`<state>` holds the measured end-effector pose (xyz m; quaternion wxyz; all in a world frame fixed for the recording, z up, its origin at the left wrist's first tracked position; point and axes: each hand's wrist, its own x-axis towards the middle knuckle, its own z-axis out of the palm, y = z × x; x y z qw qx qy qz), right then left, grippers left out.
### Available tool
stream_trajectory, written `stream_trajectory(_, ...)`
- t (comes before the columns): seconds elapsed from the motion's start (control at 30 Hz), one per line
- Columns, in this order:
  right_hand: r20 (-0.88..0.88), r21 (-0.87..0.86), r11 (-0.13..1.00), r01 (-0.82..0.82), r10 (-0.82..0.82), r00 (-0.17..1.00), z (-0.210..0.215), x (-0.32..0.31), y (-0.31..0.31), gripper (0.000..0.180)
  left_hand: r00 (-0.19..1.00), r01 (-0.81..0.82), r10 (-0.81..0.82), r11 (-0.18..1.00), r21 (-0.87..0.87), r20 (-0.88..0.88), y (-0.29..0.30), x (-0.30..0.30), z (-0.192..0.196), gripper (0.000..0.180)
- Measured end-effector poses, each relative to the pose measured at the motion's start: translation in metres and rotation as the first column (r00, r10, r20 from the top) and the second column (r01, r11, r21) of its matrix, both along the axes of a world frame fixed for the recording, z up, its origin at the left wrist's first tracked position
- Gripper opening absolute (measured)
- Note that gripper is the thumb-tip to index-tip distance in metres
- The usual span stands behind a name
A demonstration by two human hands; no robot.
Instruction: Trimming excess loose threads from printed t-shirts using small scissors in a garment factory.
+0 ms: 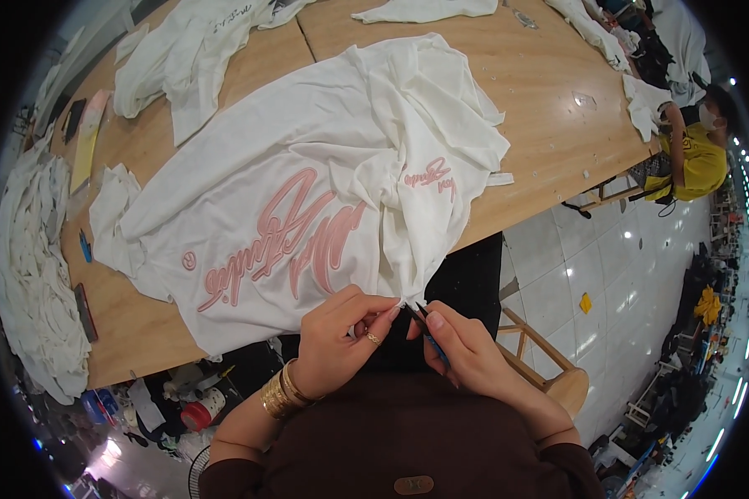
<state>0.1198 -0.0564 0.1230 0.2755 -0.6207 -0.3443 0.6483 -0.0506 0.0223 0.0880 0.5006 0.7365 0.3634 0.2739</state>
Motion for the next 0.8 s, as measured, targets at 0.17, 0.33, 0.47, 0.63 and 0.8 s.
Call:
stream_trajectory(0.17,0.009,-0.016,1.000,-0.006,0.006,1.000,0.001,-0.001,0.002,0.035,1.000,0.010,-0.010,1.000,0.003,-0.003,0.000,-0.001,0.000,0.014)
stream_trajectory(0.33,-0.001,-0.020,1.000,0.008,-0.008,1.000,0.000,-0.001,0.002,0.035,1.000,0.024,-0.024,1.000,0.019,-0.011,0.000,0.000,-0.001,0.015)
stream_trajectory(0.47,-0.048,0.038,0.998,0.052,-0.050,0.998,-0.012,-0.002,-0.002,0.032,0.999,0.029,-0.028,0.997,0.066,-0.020,-0.001,0.001,0.000,0.015)
stream_trajectory(0.63,-0.029,0.112,0.987,0.120,-0.117,0.993,-0.032,-0.006,-0.003,0.032,0.998,0.053,-0.056,0.991,0.120,0.022,-0.001,0.000,-0.003,0.016)
stream_trajectory(0.8,-0.037,0.121,0.958,0.260,-0.258,0.965,-0.043,0.000,-0.001,0.033,0.997,0.071,-0.073,0.994,0.082,0.022,-0.001,0.000,0.001,0.017)
